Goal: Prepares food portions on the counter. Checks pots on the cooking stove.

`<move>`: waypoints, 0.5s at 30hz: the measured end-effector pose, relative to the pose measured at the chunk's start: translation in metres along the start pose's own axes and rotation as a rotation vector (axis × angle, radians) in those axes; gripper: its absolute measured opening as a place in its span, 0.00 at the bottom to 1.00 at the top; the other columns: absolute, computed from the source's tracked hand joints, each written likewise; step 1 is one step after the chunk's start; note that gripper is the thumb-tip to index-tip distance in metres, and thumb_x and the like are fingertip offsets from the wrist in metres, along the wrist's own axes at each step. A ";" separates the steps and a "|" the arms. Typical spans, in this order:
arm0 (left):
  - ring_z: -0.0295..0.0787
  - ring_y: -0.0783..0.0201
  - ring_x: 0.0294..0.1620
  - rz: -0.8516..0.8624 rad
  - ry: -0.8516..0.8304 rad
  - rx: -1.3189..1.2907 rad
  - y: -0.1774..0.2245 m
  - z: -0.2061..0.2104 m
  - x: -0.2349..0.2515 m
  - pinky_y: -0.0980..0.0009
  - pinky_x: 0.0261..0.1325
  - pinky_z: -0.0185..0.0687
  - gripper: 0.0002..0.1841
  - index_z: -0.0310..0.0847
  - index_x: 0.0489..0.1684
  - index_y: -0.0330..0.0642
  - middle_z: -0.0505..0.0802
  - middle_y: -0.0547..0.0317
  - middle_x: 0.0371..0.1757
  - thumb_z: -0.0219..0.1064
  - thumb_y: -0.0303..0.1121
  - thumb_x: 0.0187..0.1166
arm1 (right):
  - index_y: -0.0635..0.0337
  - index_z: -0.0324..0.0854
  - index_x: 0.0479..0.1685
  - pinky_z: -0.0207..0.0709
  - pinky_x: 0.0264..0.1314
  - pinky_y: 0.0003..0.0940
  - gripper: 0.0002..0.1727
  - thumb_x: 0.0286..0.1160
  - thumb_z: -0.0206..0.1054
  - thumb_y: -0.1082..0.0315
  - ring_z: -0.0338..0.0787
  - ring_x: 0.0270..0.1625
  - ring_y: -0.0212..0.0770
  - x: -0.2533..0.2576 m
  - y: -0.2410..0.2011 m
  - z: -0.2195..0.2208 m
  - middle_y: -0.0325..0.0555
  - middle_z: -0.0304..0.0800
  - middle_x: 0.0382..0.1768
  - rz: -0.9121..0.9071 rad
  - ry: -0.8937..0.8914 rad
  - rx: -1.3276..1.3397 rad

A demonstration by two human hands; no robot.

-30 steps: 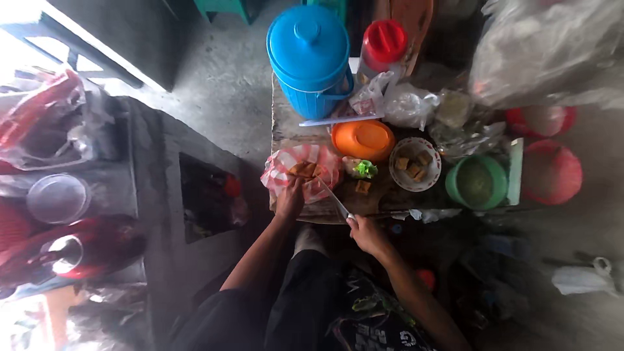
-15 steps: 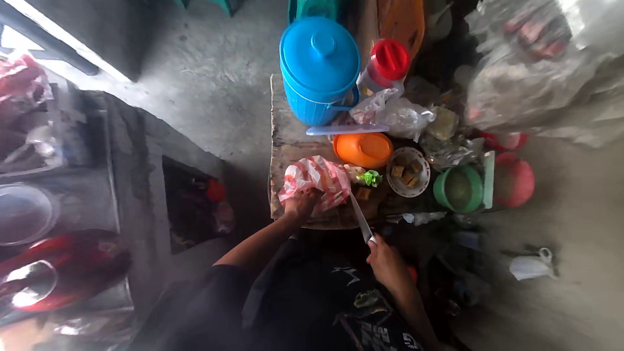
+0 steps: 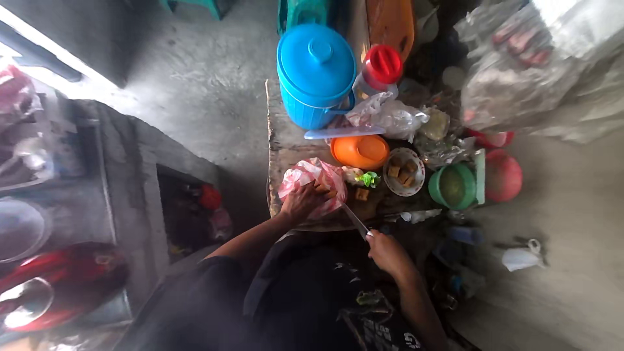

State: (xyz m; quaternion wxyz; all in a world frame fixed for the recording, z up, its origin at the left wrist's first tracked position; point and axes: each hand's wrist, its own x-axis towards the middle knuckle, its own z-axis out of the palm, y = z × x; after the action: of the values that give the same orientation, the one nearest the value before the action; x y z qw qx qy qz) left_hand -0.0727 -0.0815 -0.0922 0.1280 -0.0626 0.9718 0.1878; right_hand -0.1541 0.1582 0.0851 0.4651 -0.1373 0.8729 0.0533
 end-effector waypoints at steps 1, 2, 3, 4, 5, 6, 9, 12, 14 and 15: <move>0.76 0.42 0.79 0.003 0.047 -0.037 -0.002 0.003 -0.001 0.41 0.65 0.80 0.21 0.78 0.73 0.41 0.79 0.47 0.81 0.63 0.34 0.82 | 0.59 0.76 0.71 0.85 0.60 0.54 0.25 0.96 0.43 0.51 0.94 0.52 0.53 -0.002 0.005 -0.001 0.55 0.93 0.48 0.008 0.003 -0.008; 0.78 0.43 0.77 -0.006 0.095 -0.093 -0.003 0.002 -0.002 0.42 0.66 0.79 0.21 0.79 0.71 0.40 0.82 0.47 0.78 0.64 0.37 0.81 | 0.59 0.76 0.71 0.85 0.60 0.54 0.25 0.96 0.43 0.51 0.94 0.51 0.53 -0.004 0.009 -0.001 0.54 0.93 0.48 0.014 0.007 -0.015; 0.80 0.44 0.76 -0.028 0.138 -0.161 -0.002 -0.003 -0.002 0.43 0.66 0.81 0.22 0.81 0.69 0.41 0.85 0.47 0.75 0.66 0.40 0.79 | 0.59 0.76 0.71 0.85 0.59 0.54 0.25 0.96 0.43 0.51 0.94 0.51 0.53 -0.005 0.012 -0.001 0.54 0.93 0.47 0.018 0.011 -0.020; 0.82 0.44 0.74 -0.068 0.162 -0.253 -0.001 -0.013 -0.002 0.42 0.64 0.83 0.24 0.82 0.68 0.41 0.86 0.47 0.72 0.70 0.43 0.76 | 0.58 0.75 0.72 0.85 0.60 0.55 0.26 0.96 0.43 0.50 0.94 0.51 0.53 -0.006 0.014 0.001 0.54 0.93 0.47 0.023 0.013 -0.017; 0.84 0.43 0.70 -0.124 0.181 -0.366 0.001 -0.026 0.000 0.40 0.61 0.84 0.26 0.81 0.68 0.42 0.89 0.47 0.67 0.73 0.45 0.74 | 0.58 0.75 0.73 0.84 0.60 0.55 0.26 0.96 0.43 0.50 0.94 0.51 0.53 -0.008 0.016 0.002 0.53 0.93 0.47 0.029 0.014 -0.012; 0.86 0.41 0.67 -0.183 0.180 -0.497 0.001 -0.039 0.004 0.36 0.60 0.84 0.30 0.78 0.73 0.43 0.90 0.45 0.64 0.75 0.45 0.72 | 0.58 0.74 0.75 0.84 0.61 0.55 0.26 0.96 0.43 0.50 0.94 0.52 0.53 -0.009 0.018 0.004 0.53 0.94 0.48 0.035 0.019 -0.004; 0.89 0.46 0.66 -0.218 0.164 -0.876 -0.010 -0.072 0.024 0.42 0.72 0.80 0.45 0.55 0.92 0.45 0.90 0.43 0.66 0.78 0.40 0.73 | 0.58 0.70 0.81 0.83 0.62 0.56 0.27 0.96 0.43 0.51 0.94 0.53 0.54 -0.012 0.019 0.009 0.55 0.94 0.49 0.050 0.090 0.038; 0.94 0.55 0.55 -0.180 0.193 -1.181 -0.013 -0.104 0.040 0.54 0.60 0.91 0.50 0.43 0.96 0.51 0.90 0.45 0.65 0.76 0.35 0.75 | 0.57 0.68 0.84 0.84 0.61 0.56 0.28 0.96 0.44 0.52 0.94 0.53 0.55 -0.015 0.014 0.007 0.55 0.93 0.48 0.077 0.189 0.058; 0.95 0.54 0.49 -0.148 0.195 -1.308 -0.014 -0.124 0.046 0.55 0.51 0.95 0.52 0.38 0.98 0.57 0.90 0.43 0.62 0.75 0.32 0.76 | 0.57 0.67 0.85 0.85 0.59 0.56 0.28 0.96 0.44 0.51 0.94 0.52 0.55 -0.019 0.013 0.004 0.54 0.94 0.47 0.084 0.224 0.062; 0.96 0.53 0.47 -0.132 0.205 -1.330 -0.016 -0.130 0.048 0.55 0.50 0.95 0.52 0.39 0.98 0.59 0.90 0.43 0.60 0.76 0.31 0.76 | 0.56 0.67 0.85 0.85 0.58 0.56 0.28 0.96 0.44 0.51 0.94 0.51 0.54 -0.022 0.013 0.002 0.54 0.94 0.47 0.084 0.226 0.063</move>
State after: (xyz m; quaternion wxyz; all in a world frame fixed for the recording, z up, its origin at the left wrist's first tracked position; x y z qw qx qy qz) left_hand -0.1450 -0.1497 0.0060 -0.0194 -0.2047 0.6508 0.7308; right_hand -0.1442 0.1753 0.1016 0.3652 -0.0911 0.9260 0.0296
